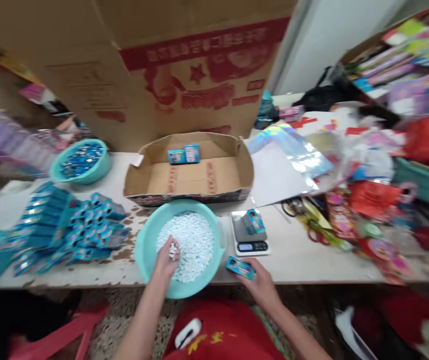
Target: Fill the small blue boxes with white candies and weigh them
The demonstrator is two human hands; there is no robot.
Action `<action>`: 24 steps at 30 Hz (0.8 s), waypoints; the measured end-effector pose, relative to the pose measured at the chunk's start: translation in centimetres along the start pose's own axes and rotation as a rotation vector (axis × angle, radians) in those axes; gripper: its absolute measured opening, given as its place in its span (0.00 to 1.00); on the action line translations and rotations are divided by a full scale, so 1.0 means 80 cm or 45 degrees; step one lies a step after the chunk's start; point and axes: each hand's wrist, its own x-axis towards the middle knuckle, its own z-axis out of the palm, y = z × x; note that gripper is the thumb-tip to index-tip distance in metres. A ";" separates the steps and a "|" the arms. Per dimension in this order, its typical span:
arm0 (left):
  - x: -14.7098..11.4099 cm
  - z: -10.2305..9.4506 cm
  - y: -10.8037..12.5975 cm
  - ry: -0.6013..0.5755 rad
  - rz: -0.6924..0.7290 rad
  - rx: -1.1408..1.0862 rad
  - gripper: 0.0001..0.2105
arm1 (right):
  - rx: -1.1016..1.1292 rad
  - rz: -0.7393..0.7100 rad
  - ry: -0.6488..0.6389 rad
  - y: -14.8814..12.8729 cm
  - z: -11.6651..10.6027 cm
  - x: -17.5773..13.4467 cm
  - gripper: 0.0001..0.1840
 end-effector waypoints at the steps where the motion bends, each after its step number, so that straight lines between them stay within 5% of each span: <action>1: 0.003 0.003 -0.001 -0.024 -0.010 0.008 0.11 | -0.024 -0.026 0.013 0.006 0.006 0.004 0.14; 7: 0.002 0.011 -0.007 -0.179 0.016 -0.115 0.12 | -0.265 -0.274 0.301 0.014 -0.003 0.014 0.30; 10: 0.006 0.016 -0.008 -0.164 0.067 -0.165 0.17 | -0.313 -0.202 0.627 0.015 -0.028 0.048 0.37; 12: 0.011 0.022 -0.010 -0.093 0.042 -0.129 0.18 | -0.284 -0.114 0.696 0.018 -0.043 0.084 0.40; 17: 0.004 0.047 -0.010 -0.119 0.081 -0.130 0.20 | -0.020 -0.004 0.547 -0.015 -0.071 0.141 0.24; 20: -0.028 0.074 0.002 -0.254 0.227 -0.180 0.23 | -0.040 -0.271 0.505 -0.074 -0.074 0.127 0.19; 24: -0.086 0.122 0.018 -0.415 0.511 -0.244 0.24 | -0.148 -0.597 0.054 -0.134 -0.040 0.093 0.17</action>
